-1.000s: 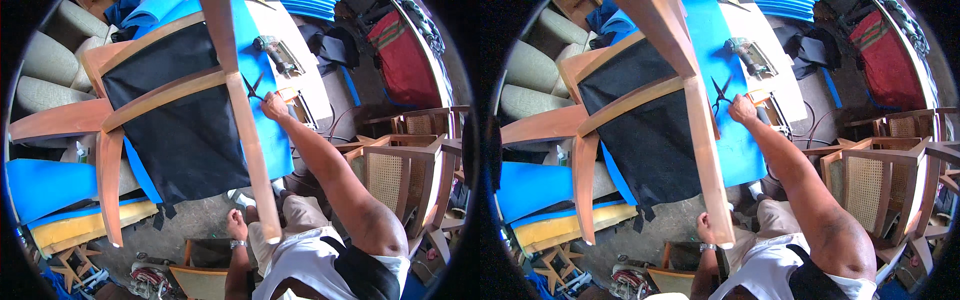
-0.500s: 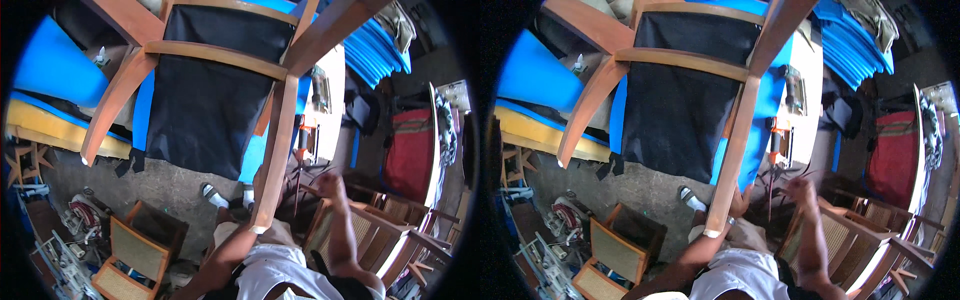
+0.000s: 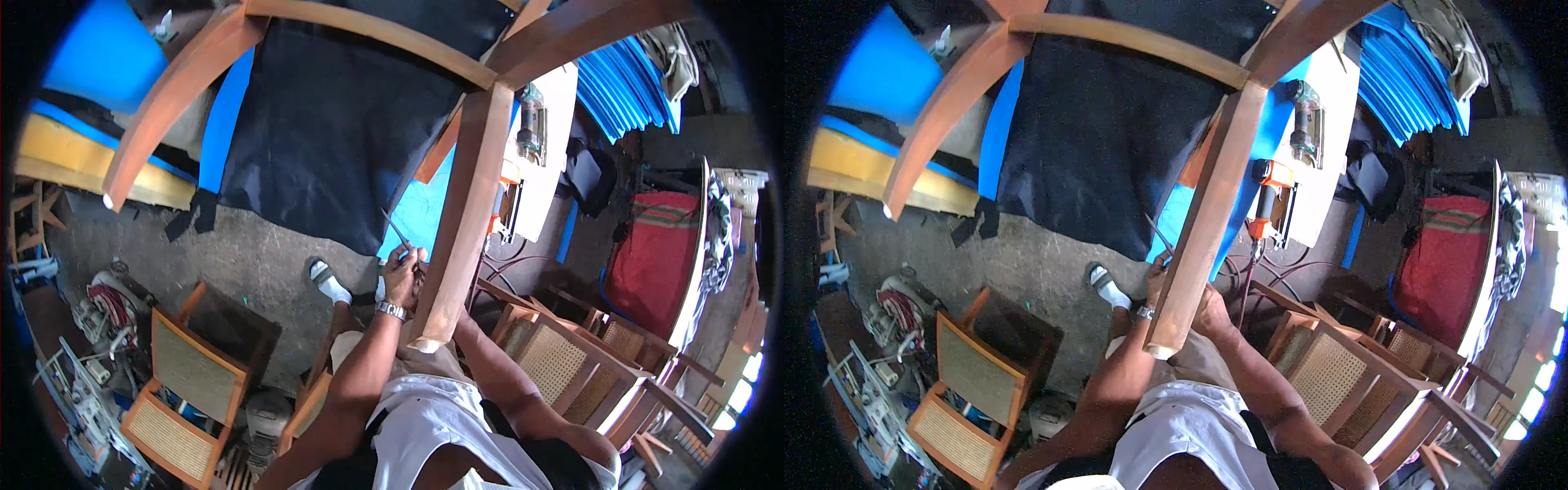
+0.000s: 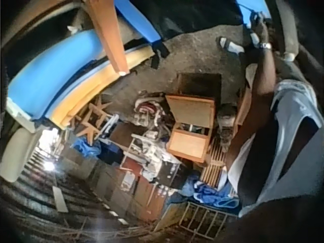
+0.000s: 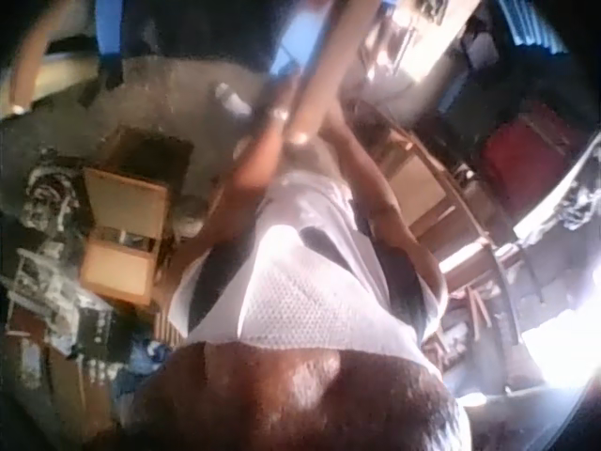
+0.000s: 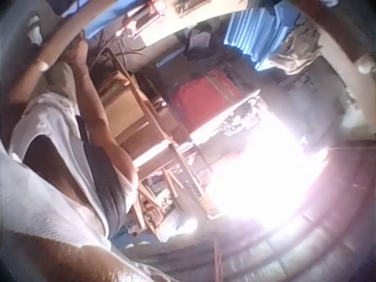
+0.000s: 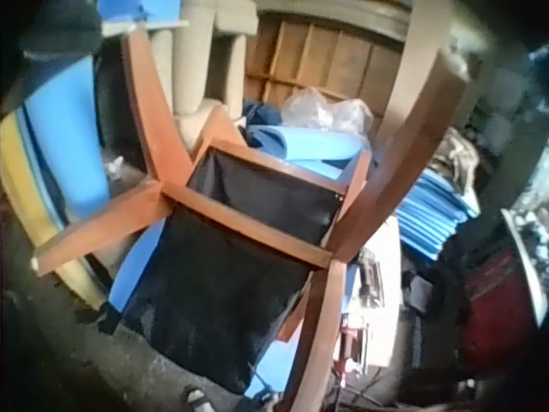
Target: Secure a fabric backing to the underside of a chair seat using a pneumatic staple gun and trimming excess with scissors.
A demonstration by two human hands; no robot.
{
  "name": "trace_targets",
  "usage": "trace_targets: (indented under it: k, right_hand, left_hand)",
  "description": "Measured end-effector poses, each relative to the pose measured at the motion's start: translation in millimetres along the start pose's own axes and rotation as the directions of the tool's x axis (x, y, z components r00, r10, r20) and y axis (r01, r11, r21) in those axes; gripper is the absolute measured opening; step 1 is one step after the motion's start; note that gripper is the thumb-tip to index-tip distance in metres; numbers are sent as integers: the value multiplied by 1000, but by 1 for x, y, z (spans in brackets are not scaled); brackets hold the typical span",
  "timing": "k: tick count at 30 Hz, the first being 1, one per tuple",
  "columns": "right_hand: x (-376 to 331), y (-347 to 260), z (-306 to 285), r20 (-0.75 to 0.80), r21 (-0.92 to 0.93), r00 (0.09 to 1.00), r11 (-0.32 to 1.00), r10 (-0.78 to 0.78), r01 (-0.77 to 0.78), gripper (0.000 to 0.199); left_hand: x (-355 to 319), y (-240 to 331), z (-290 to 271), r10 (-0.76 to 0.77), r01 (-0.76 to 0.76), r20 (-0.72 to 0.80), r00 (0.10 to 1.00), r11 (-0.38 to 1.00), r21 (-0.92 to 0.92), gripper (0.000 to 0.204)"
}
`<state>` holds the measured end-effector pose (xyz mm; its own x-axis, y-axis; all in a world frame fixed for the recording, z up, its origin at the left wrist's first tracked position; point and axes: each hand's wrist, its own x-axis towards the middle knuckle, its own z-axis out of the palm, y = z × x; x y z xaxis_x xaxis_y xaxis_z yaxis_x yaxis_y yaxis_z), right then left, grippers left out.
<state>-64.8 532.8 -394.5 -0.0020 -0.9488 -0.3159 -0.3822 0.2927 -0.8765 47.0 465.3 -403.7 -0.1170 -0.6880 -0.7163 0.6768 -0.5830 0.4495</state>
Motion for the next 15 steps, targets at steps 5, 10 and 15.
trace_targets:
  k: [5,10,15]
  right_hand:
    - [14,-42,-40,105,192,985,969,137,-155,31]
    - [21,-44,-67,102,45,980,984,168,-173,26]
    - [42,-25,-104,95,-246,968,948,232,-203,30]
  left_hand:
    - [3,13,-2,96,-130,183,978,974,183,28]
    - [10,34,2,587,-643,401,703,285,710,36]
    - [78,78,-30,689,-307,387,612,-244,920,36]
